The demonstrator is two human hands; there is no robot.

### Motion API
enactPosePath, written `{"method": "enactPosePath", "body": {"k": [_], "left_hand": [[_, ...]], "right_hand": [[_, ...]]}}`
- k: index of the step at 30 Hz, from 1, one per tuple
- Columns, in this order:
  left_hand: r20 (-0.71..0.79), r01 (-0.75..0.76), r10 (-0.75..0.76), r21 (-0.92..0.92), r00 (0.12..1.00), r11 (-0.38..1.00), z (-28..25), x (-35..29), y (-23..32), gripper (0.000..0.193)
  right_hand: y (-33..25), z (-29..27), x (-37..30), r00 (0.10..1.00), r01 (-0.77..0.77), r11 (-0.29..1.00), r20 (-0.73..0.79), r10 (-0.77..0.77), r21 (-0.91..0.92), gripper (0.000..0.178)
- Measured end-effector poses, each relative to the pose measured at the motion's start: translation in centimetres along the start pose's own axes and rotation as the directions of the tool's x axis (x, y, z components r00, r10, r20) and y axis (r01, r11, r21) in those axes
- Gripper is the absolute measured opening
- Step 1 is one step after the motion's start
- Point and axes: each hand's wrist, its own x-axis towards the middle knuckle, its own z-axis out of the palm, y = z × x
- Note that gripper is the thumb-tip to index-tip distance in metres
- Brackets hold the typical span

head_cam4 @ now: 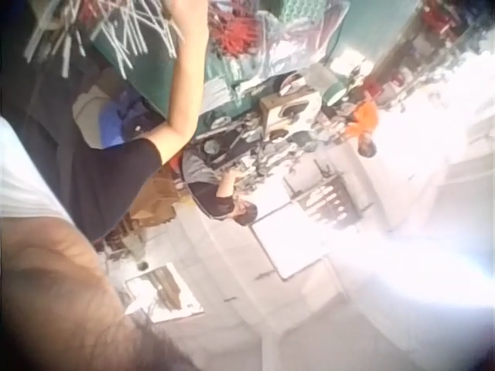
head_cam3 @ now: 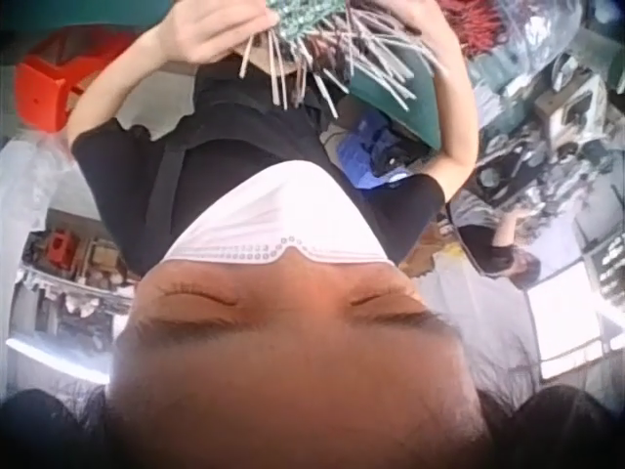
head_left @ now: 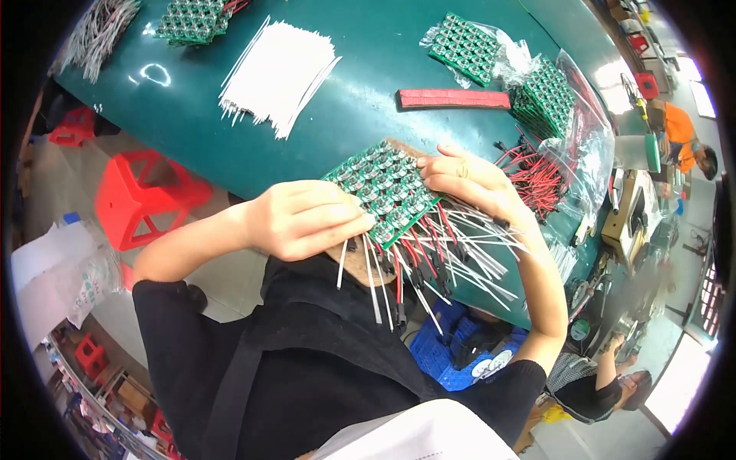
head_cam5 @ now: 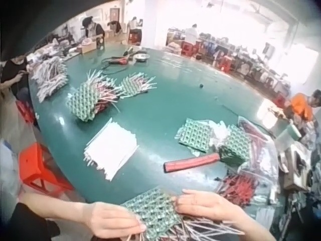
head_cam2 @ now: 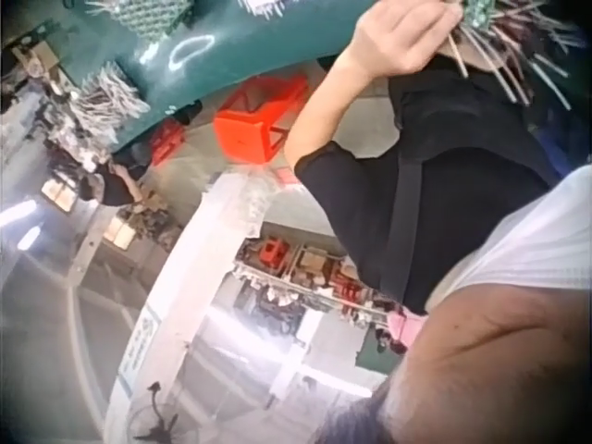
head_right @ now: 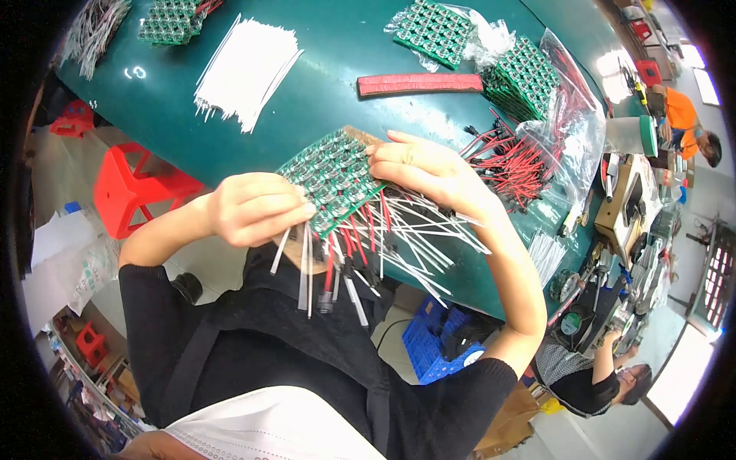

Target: Recorder is assembling small electronic components by inserting LEDs and wires into green plastic housings at a factory workbench.

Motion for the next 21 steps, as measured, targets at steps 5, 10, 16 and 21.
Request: {"method": "enactPosePath", "body": {"k": [5, 10, 16, 21], "left_hand": [[0.085, -0.077, 0.065, 0.145, 0.994, 0.986, 4.8, -2.0, 0.8, 0.03], [0.12, -0.067, 0.062, 0.037, 0.991, 0.997, 4.7, -1.7, -0.2, 0.028], [0.248, -0.038, 0.076, -0.158, 0.966, 0.987, 4.3, -1.0, -1.2, 0.031], [0.223, -0.056, 0.098, -0.187, 0.97, 0.981, 4.8, -0.3, -1.8, 0.027]], "right_hand": [[3.0, 2.2, -1.9, 0.984, 0.177, 0.948, 0.015, -0.18, -0.263, 0.023], [3.7, 2.4, -2.0, 0.968, 0.246, 0.919, 0.128, -0.216, -0.309, 0.022], [3.4, 2.0, -1.9, 0.966, 0.213, 0.917, 0.213, -0.146, -0.338, 0.022], [2.2, 1.0, -1.8, 0.948, 0.177, 0.893, 0.316, -0.041, -0.413, 0.027]]}}
